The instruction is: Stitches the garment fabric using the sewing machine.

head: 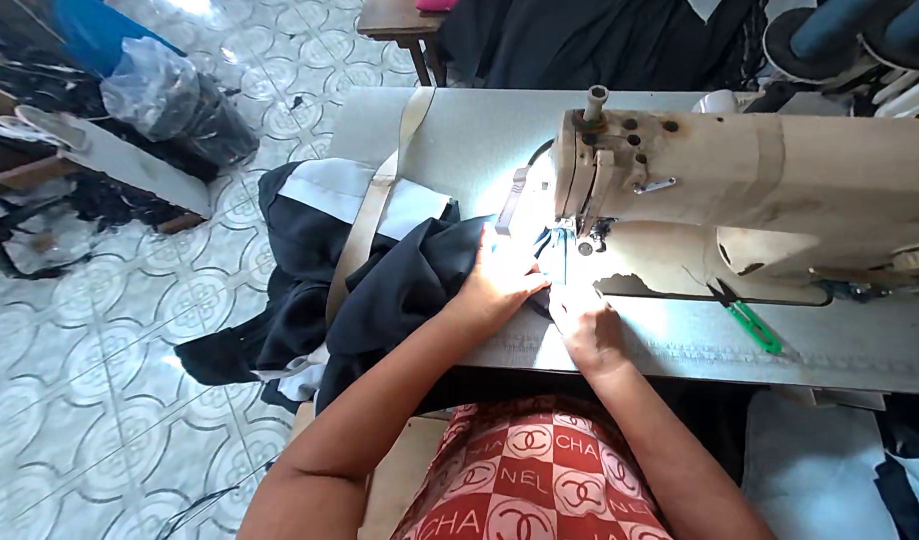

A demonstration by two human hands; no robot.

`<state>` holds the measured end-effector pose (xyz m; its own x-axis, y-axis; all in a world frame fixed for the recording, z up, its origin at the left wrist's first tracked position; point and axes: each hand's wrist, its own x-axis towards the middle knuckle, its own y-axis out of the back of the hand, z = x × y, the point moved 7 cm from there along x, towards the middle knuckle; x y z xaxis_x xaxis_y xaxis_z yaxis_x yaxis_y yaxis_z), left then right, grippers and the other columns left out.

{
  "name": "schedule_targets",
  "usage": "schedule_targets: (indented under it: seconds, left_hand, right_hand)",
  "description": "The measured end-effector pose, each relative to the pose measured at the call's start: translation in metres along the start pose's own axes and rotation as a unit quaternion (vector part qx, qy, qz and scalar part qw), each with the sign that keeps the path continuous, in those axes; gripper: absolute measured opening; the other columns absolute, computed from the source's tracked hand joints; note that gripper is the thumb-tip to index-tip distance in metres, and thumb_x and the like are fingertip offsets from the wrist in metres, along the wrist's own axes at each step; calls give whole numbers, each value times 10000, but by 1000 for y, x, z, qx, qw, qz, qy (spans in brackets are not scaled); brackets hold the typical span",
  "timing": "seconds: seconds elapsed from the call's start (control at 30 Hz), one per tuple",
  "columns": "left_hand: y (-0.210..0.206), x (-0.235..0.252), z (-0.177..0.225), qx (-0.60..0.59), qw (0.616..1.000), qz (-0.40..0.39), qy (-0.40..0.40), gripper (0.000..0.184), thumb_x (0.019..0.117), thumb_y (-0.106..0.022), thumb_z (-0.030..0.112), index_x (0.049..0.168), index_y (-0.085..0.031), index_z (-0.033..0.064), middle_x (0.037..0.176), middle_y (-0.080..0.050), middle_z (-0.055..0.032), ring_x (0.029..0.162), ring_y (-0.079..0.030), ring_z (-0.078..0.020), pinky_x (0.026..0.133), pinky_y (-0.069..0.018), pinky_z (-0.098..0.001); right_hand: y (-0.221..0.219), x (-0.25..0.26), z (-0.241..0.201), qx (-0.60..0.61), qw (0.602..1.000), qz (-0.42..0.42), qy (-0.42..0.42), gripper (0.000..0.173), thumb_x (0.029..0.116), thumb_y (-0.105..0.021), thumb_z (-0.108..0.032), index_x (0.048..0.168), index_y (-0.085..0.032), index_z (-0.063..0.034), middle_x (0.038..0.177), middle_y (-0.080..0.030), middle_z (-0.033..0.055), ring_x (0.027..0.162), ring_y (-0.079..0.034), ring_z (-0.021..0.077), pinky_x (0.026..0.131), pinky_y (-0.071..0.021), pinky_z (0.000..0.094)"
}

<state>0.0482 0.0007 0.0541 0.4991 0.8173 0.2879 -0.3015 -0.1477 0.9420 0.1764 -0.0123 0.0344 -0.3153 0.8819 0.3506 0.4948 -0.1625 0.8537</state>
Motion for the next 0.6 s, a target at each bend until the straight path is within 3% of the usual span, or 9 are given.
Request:
schedule_targets:
  seconds: [0.07,0.2,0.27,0.37,0.43,0.47,0.53,0.6]
  left_hand:
    - [0,6,-8,-1,1000,6,4,291,973,-604,37,1085,-793,228,1069,-717,-55,1133,-641,-332,1097,-167,-819]
    - [-4,19,-19,11,1000,-1,20,311,981,-586,37,1123,-785,229,1093,-729,-48,1081,-681,-309,1113,-153,-817]
    - [-4,23,-22,18,1000,-8,24,368,959,-586,-12,1157,-776,233,1118,-724,-53,1074,-686,-313,1115,-147,-820]
    - [-7,26,-25,13,999,-11,30,384,940,-598,-35,1159,-773,228,1105,-719,-70,988,-702,-314,1103,-168,-825]
    - [-11,24,-30,-15,998,-18,54,398,946,-598,-27,1204,-758,230,1138,-707,-91,1051,-686,-333,1123,-205,-792]
    - [-14,23,-33,-33,997,-10,72,404,933,-610,-21,1215,-754,230,1150,-716,-102,1081,-683,-347,1126,-244,-769]
    - [-15,22,-41,-85,988,-8,126,431,896,-646,-11,1272,-730,181,1205,-731,-136,1157,-669,-387,1129,-317,-706]
    - [-17,22,-51,-126,976,-18,178,386,919,-643,52,1301,-676,91,1261,-690,-171,1223,-619,-388,1128,-375,-616]
  right_hand:
    - [-2,9,3,16,1000,7,-7,180,950,-638,-119,927,-763,8,858,-718,186,846,-735,343,720,-607,458]
    - [-9,25,10,26,999,0,-41,199,961,-636,-121,1046,-748,19,1044,-723,222,948,-733,367,787,-607,493]
    - [-12,32,13,15,998,-10,-66,222,970,-636,-145,1097,-737,6,1067,-720,213,928,-735,362,744,-605,503]
    - [-15,38,22,46,993,-51,-97,232,993,-632,-166,1151,-733,-31,1104,-705,194,946,-721,347,783,-596,514]
    - [-8,37,30,121,984,-58,-115,220,1000,-624,-143,1148,-742,-31,1067,-720,161,919,-721,292,812,-595,478]
    - [-4,34,35,180,970,-60,-149,220,1016,-610,-144,1149,-744,-30,992,-744,116,836,-724,215,768,-604,406]
    - [-8,20,41,337,892,-116,-279,182,1043,-592,-151,1054,-682,6,755,-707,53,573,-666,95,548,-583,262]
    - [-15,7,34,413,821,-168,-356,163,1020,-609,-106,1043,-663,46,727,-696,74,551,-664,106,535,-582,254]
